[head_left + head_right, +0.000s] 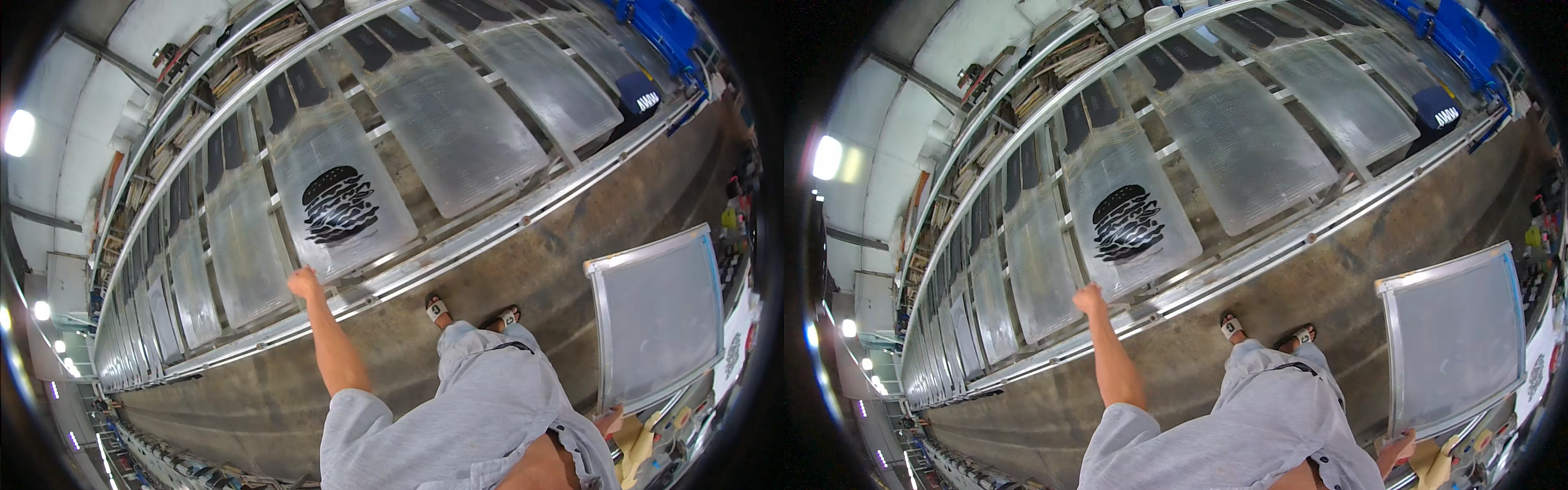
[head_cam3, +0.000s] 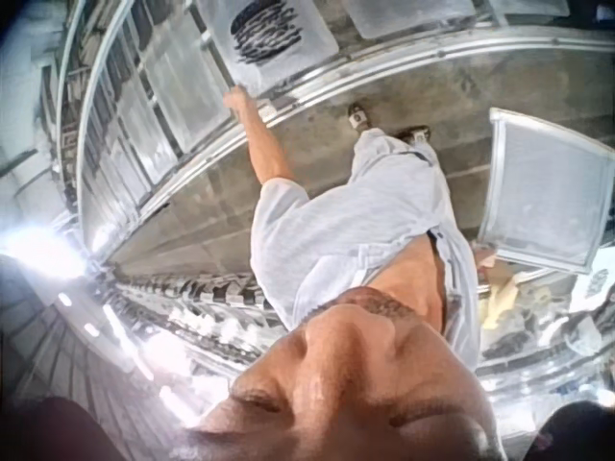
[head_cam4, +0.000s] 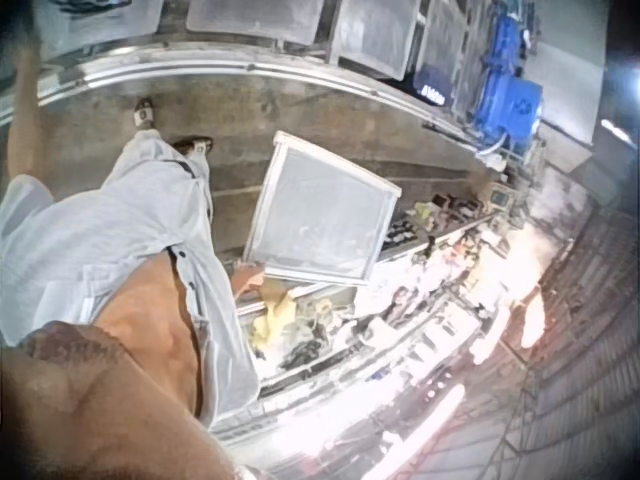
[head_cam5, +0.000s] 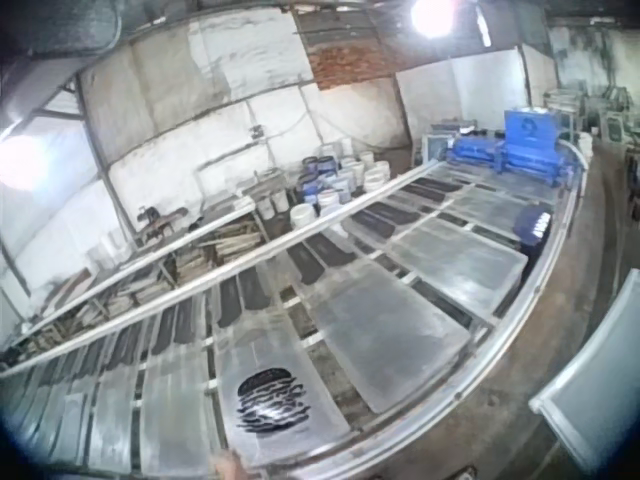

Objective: The person aligns a stencil with a burger graphic onto a drying rack, then writes on a screen frame with a marker. They move to a workbench and use a squeegee to spread blue ink across a screen printing frame.

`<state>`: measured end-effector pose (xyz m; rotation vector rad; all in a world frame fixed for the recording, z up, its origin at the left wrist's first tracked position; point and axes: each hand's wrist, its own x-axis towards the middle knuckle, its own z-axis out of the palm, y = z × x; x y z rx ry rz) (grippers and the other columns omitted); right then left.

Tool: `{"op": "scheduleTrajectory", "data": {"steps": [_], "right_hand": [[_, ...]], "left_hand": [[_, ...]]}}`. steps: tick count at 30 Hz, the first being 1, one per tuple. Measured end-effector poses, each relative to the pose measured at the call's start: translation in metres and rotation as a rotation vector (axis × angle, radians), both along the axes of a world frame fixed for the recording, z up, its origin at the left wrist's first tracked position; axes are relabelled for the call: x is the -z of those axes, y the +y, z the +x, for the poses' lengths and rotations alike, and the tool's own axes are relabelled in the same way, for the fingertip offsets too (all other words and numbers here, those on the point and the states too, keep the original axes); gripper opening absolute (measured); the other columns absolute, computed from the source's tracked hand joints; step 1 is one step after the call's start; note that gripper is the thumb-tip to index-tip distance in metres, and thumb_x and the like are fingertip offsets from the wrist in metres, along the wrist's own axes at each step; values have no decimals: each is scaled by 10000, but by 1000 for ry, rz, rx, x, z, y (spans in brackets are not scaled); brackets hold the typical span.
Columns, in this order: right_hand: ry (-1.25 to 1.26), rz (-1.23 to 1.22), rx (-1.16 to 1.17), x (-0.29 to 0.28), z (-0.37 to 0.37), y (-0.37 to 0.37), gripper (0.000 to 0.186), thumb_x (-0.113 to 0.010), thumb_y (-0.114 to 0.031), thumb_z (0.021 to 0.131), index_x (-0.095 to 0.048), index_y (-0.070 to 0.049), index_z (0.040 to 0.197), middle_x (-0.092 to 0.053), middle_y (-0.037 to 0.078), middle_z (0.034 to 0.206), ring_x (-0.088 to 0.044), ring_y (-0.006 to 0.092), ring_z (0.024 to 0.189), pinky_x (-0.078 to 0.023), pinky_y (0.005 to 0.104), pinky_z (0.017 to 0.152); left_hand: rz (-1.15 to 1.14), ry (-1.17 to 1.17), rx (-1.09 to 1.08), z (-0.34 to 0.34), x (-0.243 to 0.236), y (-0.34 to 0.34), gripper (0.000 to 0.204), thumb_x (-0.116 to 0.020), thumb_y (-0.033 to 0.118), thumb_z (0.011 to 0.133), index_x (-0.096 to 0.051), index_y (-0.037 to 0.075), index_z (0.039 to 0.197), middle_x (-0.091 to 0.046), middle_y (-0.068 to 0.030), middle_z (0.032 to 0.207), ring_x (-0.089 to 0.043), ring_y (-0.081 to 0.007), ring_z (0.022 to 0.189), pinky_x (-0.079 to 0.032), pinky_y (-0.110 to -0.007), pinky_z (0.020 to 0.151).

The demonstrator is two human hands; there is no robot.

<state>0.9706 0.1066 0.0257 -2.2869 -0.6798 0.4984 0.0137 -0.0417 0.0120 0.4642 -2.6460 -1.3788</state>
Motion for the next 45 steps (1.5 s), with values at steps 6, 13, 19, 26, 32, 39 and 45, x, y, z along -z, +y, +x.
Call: {"op": "scheduleTrajectory", "data": {"steps": [6, 13, 19, 26, 32, 39, 45], "right_hand": [[10, 427, 11, 10, 27, 51, 453, -661, -254, 750, -609, 77, 1055, -671, 177, 976, -608, 311, 815, -469, 454, 754], [-652, -377, -128, -9, 48, 56, 373, -607, -159, 790, -585, -27, 1138, -660, 225, 1009, -645, 405, 954, -493, 505, 822], [-426, -522, -180, -20, 4, 122, 230, -598, -65, 758, -585, -73, 987, -629, 159, 1001, -637, 370, 948, -516, 482, 804], [-165, -783, -53, 3, -17, 124, 262, -640, -72, 793, -611, -55, 1053, -627, 180, 1039, -627, 349, 1030, -528, 446, 836], [17, -982, 211, 26, -35, 144, 231, -594, -131, 877, -622, -65, 1096, -653, 174, 1057, -666, 326, 1002, -546, 428, 823], [184, -1013, 472, 26, -44, 208, 193, -566, -167, 895, -632, -66, 1045, -665, 172, 1010, -686, 329, 948, -556, 417, 801], [402, -1025, 583, 52, -18, 280, 222, -586, -188, 889, -614, -69, 1074, -666, 170, 1036, -679, 315, 986, -553, 405, 826]], "left_hand": [[132, 364, 481, 25, -196, 136, 121, -675, 78, 825, -645, 3, 735, -618, -42, 617, -575, -109, 586, -406, -271, 514], [246, 474, 1015, 170, -339, 393, 83, -651, 106, 894, -689, 39, 926, -582, 20, 761, -515, -82, 695, -415, -247, 605], [339, -108, 1659, 248, -387, 580, 201, -552, 214, 975, -513, 42, 1072, -509, -178, 1431, -546, -287, 1234, -513, -430, 906], [322, -406, 2222, 443, -350, 813, 246, -555, 225, 979, -537, 10, 1099, -556, -225, 1297, -580, -328, 1143, -546, -453, 888], [278, -737, 2557, 752, -332, 933, 181, -535, 133, 984, -530, -8, 1098, -598, -147, 1153, -557, -284, 1226, -606, -438, 832], [253, -1266, 2841, 1098, -273, 979, 131, -576, 123, 939, -492, 55, 866, -514, -251, 1380, -497, -388, 1273, -496, -598, 956], [706, -1963, 2790, 1349, -330, 975, 109, -487, 76, 913, -566, 8, 882, -477, -272, 1411, -528, -380, 1247, -467, -569, 1023]]}}
